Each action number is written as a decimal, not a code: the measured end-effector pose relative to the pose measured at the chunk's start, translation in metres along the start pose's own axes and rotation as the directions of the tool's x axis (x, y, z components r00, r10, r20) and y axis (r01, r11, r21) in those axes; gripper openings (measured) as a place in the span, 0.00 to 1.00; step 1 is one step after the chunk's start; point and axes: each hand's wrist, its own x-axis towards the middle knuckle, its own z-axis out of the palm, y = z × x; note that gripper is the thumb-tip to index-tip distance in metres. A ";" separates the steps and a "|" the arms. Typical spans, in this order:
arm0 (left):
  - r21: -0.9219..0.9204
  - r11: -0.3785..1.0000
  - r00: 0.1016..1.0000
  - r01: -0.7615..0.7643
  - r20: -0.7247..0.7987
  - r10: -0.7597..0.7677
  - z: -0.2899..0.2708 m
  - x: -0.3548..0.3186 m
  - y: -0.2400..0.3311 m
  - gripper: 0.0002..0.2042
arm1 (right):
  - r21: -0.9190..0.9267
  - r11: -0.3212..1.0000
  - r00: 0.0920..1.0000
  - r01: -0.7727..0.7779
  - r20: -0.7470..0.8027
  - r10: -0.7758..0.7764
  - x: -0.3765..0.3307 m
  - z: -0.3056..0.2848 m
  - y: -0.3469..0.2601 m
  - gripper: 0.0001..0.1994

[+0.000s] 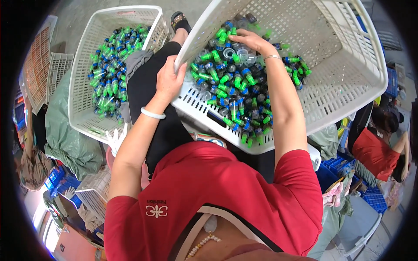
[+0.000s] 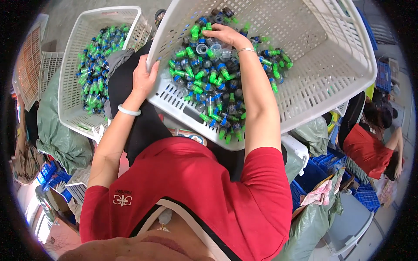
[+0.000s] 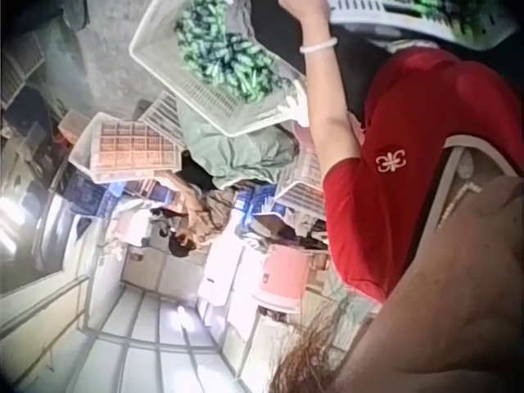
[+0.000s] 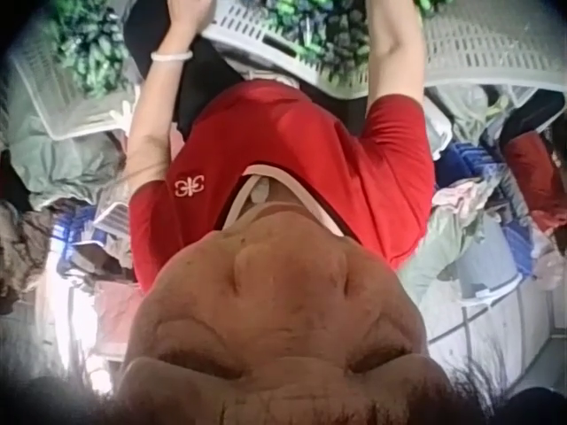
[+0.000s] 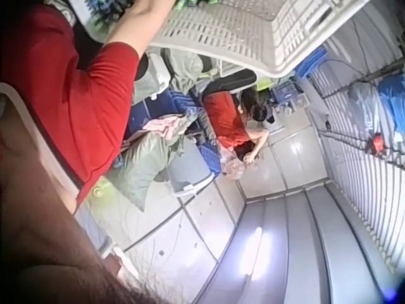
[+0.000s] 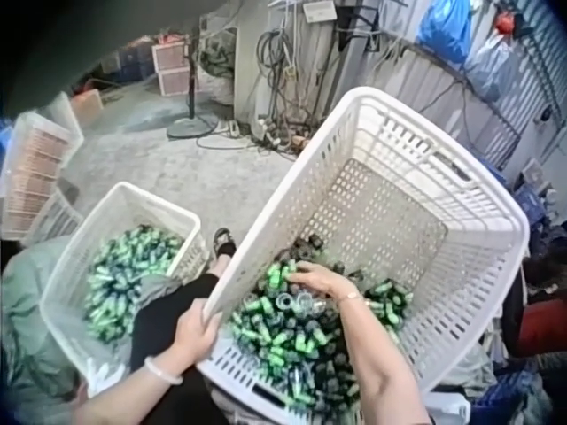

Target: Sorting small green and blue plastic components into baskets and bags.

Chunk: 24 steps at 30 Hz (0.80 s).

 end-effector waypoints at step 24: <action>0.450 0.832 0.863 -0.326 -0.217 0.456 0.003 -0.029 0.044 0.19 | -0.340 0.941 0.667 -0.007 -0.702 -0.249 -0.231 0.060 0.018 0.21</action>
